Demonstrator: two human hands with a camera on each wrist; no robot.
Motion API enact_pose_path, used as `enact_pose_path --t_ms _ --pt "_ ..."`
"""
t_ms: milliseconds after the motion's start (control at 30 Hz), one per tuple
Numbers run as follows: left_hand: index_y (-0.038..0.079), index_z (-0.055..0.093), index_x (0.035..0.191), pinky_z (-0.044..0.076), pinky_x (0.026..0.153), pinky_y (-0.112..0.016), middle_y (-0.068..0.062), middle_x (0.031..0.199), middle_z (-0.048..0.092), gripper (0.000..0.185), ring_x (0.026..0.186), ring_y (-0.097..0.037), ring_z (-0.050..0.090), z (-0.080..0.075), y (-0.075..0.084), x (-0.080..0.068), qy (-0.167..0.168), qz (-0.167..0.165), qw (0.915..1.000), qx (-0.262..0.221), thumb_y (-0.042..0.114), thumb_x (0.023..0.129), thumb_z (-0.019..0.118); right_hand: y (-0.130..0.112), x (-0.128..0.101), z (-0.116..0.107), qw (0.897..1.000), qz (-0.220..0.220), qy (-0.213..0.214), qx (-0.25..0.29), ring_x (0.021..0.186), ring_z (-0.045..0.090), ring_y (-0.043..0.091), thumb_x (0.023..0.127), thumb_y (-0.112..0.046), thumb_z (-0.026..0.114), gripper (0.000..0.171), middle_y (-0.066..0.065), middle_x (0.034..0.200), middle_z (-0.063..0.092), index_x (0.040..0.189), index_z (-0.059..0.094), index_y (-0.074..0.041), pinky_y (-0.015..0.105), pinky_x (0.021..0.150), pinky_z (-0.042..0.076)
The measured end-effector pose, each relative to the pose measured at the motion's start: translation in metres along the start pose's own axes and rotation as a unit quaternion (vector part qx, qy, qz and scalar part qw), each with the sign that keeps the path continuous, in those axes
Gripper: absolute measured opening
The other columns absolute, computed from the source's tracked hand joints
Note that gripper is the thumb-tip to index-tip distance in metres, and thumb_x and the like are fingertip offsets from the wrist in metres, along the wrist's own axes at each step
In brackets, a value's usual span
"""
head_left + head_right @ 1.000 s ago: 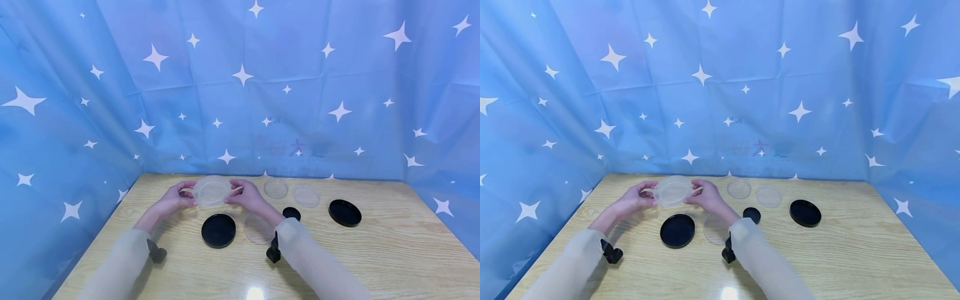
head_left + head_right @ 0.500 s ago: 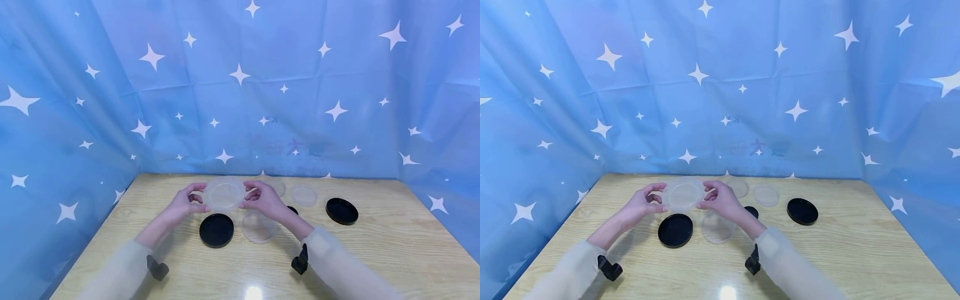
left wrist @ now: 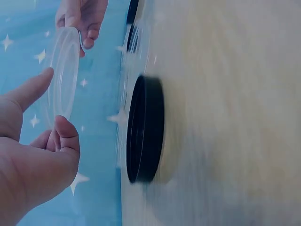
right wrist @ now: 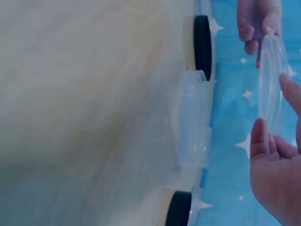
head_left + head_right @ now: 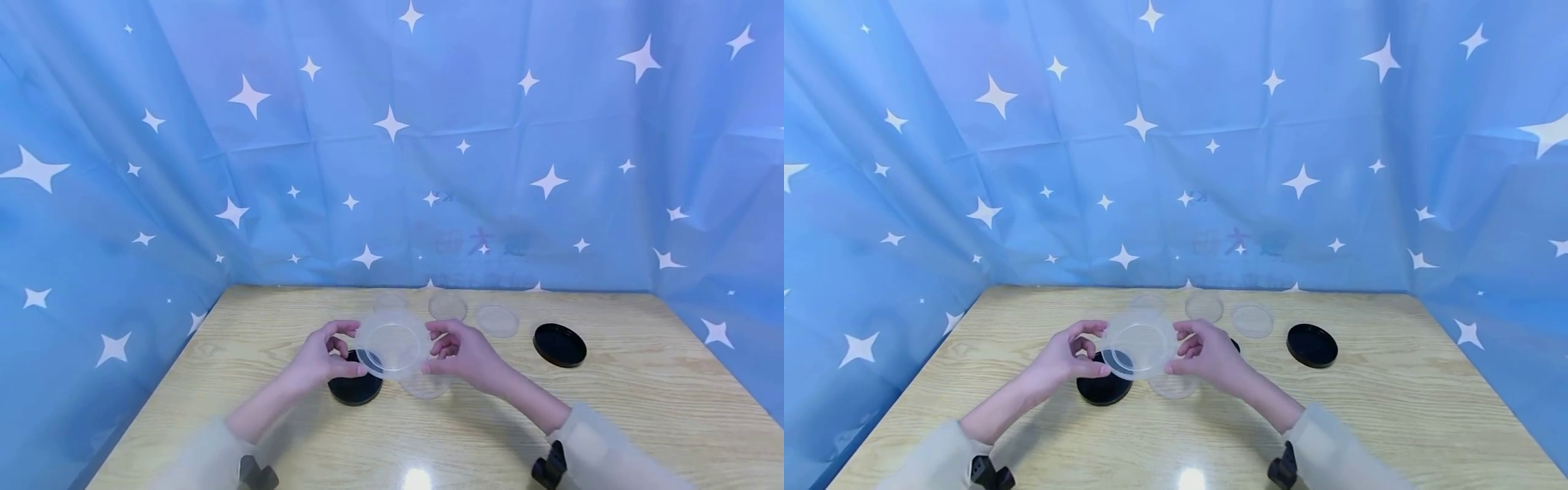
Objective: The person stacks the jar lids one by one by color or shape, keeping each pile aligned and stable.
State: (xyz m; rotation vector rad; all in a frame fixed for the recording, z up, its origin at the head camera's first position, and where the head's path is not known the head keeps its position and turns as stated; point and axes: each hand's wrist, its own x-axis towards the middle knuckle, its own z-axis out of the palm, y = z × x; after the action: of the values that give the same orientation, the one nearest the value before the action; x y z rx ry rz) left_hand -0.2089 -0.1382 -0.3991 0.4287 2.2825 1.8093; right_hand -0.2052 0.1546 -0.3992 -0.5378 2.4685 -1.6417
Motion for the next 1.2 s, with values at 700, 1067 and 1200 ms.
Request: enact_pose_path --t_ms 700,1067,1200 --pt "-0.001 0.047 0.129 0.047 0.063 -0.019 -0.015 0.109 0.047 0.078 0.079 -0.017 0.046 0.059 0.0 -0.047 -0.044 0.024 0.9986 -0.019 0.002 0.061 0.086 0.009 -0.077 -0.013 0.999 -0.031 -0.024 -0.019 0.076 0.058 0.018 0.068 -0.022 0.086 0.07 0.012 0.096 0.056 0.124 0.053 0.003 0.026 0.071 0.051" --pt "0.001 0.046 0.127 0.052 0.063 -0.024 -0.014 0.109 0.045 0.077 0.071 -0.016 0.055 0.074 -0.015 -0.064 -0.07 0.011 0.9973 -0.021 0.002 0.061 0.085 0.019 -0.101 -0.004 0.999 -0.007 -0.039 -0.017 0.072 0.056 0.013 0.065 -0.017 0.087 0.07 0.011 0.097 0.054 0.122 0.053 0.004 0.025 0.065 0.05" --pt "0.001 0.047 0.126 0.052 0.065 -0.024 -0.011 0.108 0.046 0.077 0.073 -0.017 0.056 0.078 -0.017 -0.067 -0.068 -0.002 0.9974 -0.024 -0.003 0.059 0.083 0.022 -0.104 -0.001 0.999 -0.004 -0.043 -0.023 0.073 0.056 0.012 0.063 -0.018 0.087 0.07 0.01 0.095 0.055 0.121 0.054 0.004 0.025 0.065 0.05"
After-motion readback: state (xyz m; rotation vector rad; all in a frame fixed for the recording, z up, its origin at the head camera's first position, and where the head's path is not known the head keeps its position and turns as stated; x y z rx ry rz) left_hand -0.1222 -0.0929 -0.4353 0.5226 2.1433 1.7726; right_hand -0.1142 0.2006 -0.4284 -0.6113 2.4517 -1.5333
